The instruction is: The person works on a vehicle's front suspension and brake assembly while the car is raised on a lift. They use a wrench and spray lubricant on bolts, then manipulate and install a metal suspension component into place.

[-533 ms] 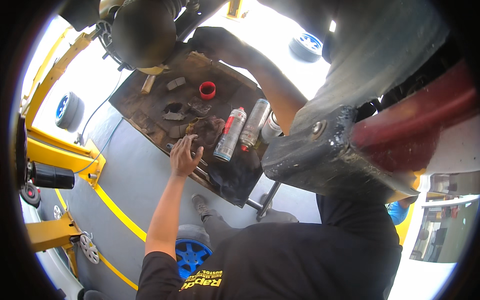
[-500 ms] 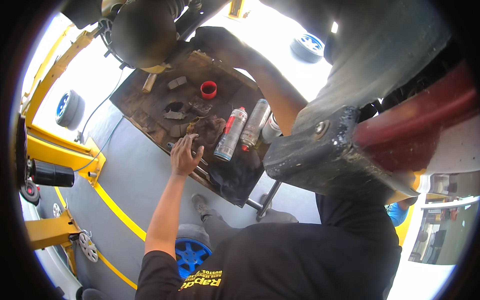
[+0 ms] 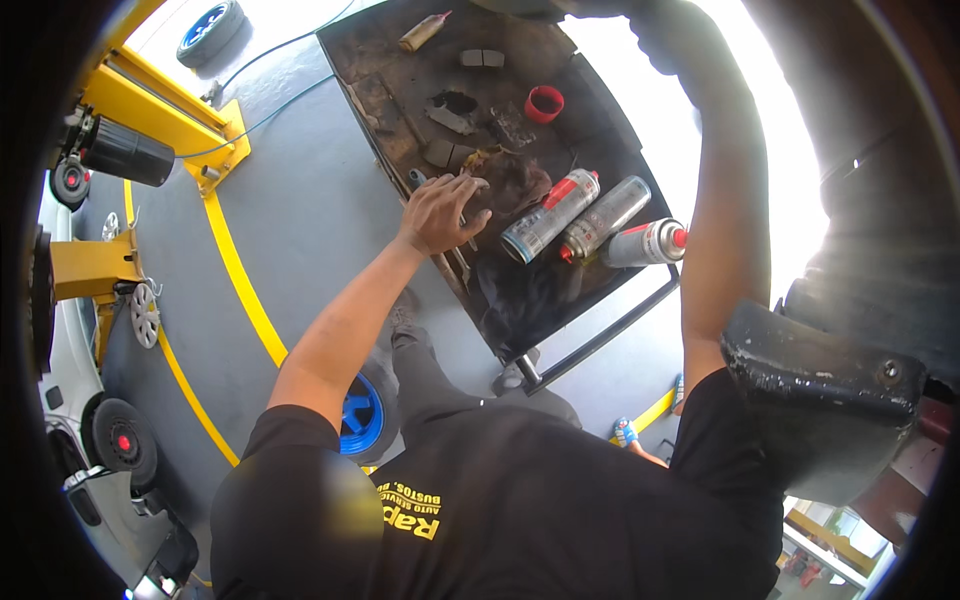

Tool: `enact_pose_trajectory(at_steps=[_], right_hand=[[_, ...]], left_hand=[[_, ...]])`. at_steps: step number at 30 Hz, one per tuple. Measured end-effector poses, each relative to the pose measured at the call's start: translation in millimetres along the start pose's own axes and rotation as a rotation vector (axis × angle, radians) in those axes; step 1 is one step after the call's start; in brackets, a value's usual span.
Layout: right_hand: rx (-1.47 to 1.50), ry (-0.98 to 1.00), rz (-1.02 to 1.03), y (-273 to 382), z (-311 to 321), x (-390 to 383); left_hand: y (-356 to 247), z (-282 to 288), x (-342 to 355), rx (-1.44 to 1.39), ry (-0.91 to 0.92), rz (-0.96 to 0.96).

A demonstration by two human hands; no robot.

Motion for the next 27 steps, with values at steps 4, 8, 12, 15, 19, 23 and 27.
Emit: enact_pose_trajectory(at_steps=[4,8,12,15,19,23,27], right_hand=[[-0.071,0.036,-0.005,2.2,-6.3,-3.6],[-0.039,0.076,0.003,-9.6,-0.8,0.6],[0.271,0.131,0.057,-35.0,8.2,17.1],[0.501,0.2,0.079,-50.2,8.6,28.4],[0.347,0.11,0.1,-50.9,-0.6,25.8],[0.239,0.071,0.119,-31.4,-17.6,10.1],[0.149,0.05,0.137,-19.1,-22.0,-4.9]], left_hand=[[2.9,0.8,3.7,0.062,-0.072,-0.034],[7.5,-0.6,11.1,-0.029,0.007,-0.004],[5.5,5.3,14.6,0.009,-0.017,-0.048],[5.2,3.9,14.3,0.007,0.026,-0.069],[5.4,4.3,11.3,0.005,-0.067,-0.071],[2.5,7.5,7.9,0.035,-0.106,-0.071],[-2.0,10.4,5.0,-0.032,-0.07,-0.073]])
Point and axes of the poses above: each hand's wrist, its own x-axis towards the middle knuckle, its own z-axis out of the back of the hand, y = z × x, the point moved 4 cm from there along x, towards the middle knuckle, and after that the axes turned 2 degrees about -y, right-handed, at the moved point
